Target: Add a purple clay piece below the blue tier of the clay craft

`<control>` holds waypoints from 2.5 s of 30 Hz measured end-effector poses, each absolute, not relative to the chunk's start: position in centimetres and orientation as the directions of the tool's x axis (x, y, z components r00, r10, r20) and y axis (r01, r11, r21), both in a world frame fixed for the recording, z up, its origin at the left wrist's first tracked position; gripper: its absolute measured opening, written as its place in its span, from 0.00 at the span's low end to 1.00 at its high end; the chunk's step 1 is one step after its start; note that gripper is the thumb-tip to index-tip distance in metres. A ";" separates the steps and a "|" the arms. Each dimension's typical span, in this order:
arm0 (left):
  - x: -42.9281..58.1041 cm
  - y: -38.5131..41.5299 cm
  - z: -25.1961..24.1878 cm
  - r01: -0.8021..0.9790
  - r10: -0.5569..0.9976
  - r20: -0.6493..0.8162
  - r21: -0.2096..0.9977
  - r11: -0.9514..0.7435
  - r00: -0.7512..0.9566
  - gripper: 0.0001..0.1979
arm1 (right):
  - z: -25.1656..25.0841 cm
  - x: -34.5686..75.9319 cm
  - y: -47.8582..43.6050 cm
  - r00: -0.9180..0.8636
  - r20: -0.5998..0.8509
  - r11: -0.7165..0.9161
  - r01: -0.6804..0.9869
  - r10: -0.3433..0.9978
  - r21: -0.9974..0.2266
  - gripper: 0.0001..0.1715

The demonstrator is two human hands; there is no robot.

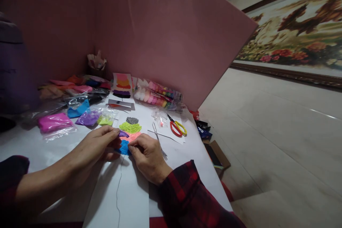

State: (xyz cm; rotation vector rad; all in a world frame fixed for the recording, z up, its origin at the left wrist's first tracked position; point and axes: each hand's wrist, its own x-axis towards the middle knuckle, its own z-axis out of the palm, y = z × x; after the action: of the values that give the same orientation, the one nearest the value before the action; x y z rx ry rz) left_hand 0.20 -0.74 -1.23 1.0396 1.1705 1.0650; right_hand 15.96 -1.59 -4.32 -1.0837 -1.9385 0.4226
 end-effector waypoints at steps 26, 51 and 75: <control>-0.1 -1.2 -0.7 -0.044 0.978 -0.178 0.982 0.184 0.104 0.10 | -4.3 15.6 -2.4 -0.262 0.489 0.549 0.514 0.832 -0.659 0.08; 0.1 -0.9 -0.9 -0.041 0.976 -0.187 0.980 0.192 0.109 0.09 | -3.9 15.4 -3.1 -0.263 0.471 0.536 0.505 0.842 -0.677 0.08; 0.2 -0.6 -1.4 -0.091 0.978 -0.193 0.976 0.200 0.082 0.11 | -3.8 15.8 -2.7 0.072 0.400 0.363 0.295 0.914 -0.884 0.08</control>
State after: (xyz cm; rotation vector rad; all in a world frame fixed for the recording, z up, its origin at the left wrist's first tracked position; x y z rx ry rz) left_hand 0.22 -0.62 -1.41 1.0265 1.1718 1.0559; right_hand 15.76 -2.74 -3.83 -1.1567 -1.4682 0.6722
